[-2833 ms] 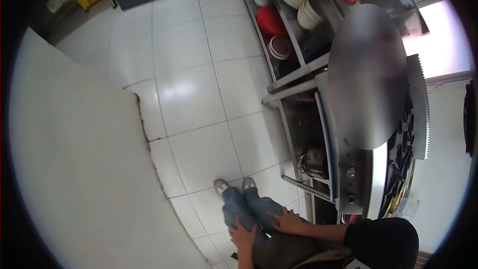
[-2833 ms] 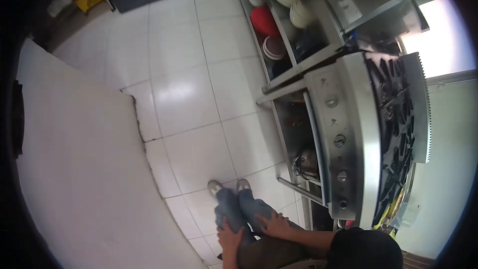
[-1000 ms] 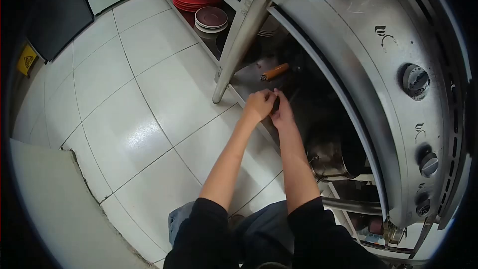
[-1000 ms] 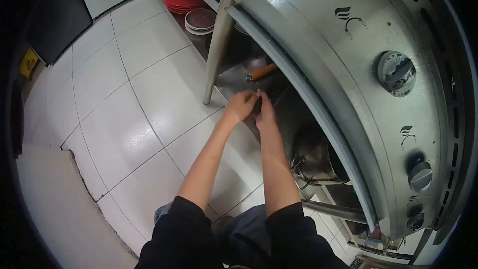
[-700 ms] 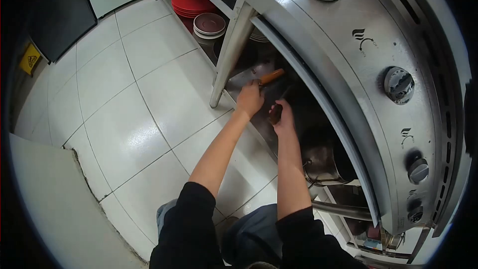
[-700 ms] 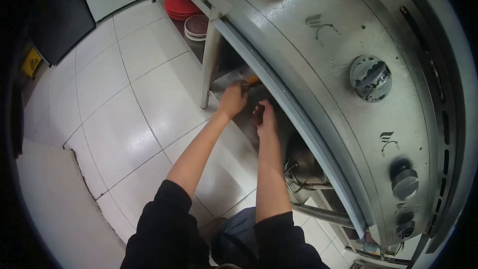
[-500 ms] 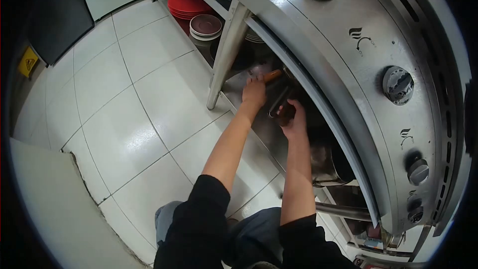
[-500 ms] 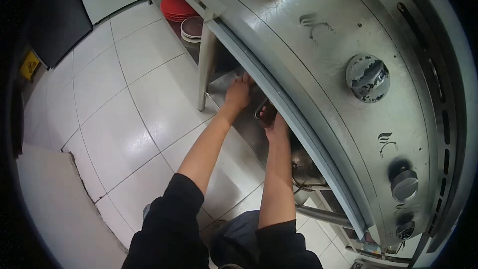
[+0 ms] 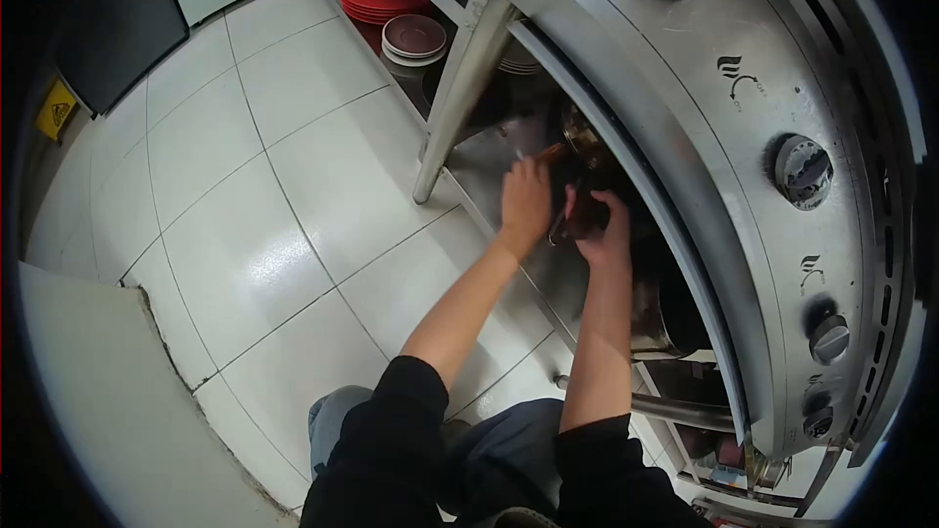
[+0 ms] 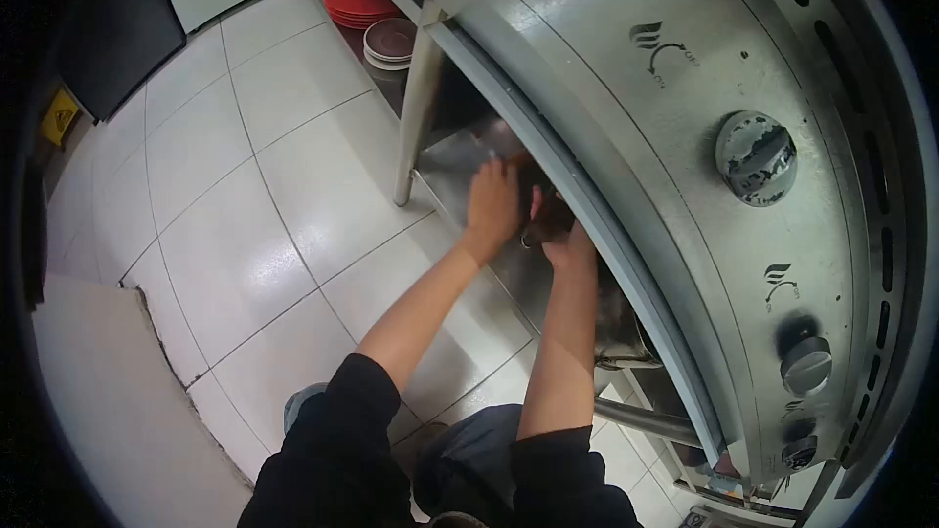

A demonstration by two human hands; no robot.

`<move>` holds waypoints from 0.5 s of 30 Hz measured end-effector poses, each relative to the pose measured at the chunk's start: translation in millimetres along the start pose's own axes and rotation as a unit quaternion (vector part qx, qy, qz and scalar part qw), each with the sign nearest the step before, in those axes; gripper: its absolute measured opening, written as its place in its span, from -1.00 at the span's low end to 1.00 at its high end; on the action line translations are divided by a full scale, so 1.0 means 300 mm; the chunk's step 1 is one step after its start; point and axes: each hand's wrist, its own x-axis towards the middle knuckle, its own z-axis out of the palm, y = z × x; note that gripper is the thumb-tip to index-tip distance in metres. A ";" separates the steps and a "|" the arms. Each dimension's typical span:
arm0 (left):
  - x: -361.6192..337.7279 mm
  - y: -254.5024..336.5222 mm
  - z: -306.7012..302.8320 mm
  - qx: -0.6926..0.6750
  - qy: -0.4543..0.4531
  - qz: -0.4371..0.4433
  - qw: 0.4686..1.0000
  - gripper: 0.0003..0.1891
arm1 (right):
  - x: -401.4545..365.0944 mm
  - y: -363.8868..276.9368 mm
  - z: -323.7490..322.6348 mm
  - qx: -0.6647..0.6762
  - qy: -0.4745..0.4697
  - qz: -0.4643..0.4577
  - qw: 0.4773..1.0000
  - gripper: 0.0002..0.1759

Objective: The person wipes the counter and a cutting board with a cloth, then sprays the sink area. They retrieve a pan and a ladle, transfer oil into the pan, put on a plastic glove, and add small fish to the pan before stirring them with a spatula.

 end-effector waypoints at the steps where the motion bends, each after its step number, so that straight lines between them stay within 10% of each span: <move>1: -0.020 0.036 -0.008 -0.020 -0.042 0.010 0.999 -0.47 | 0.008 -0.011 -0.010 -0.001 -0.001 0.003 1.000 -0.73; 15: -0.027 0.132 0.041 -0.177 -0.179 -0.094 0.963 -0.35 | 0.045 -0.077 -0.081 -0.028 -0.105 -0.015 0.994 -0.81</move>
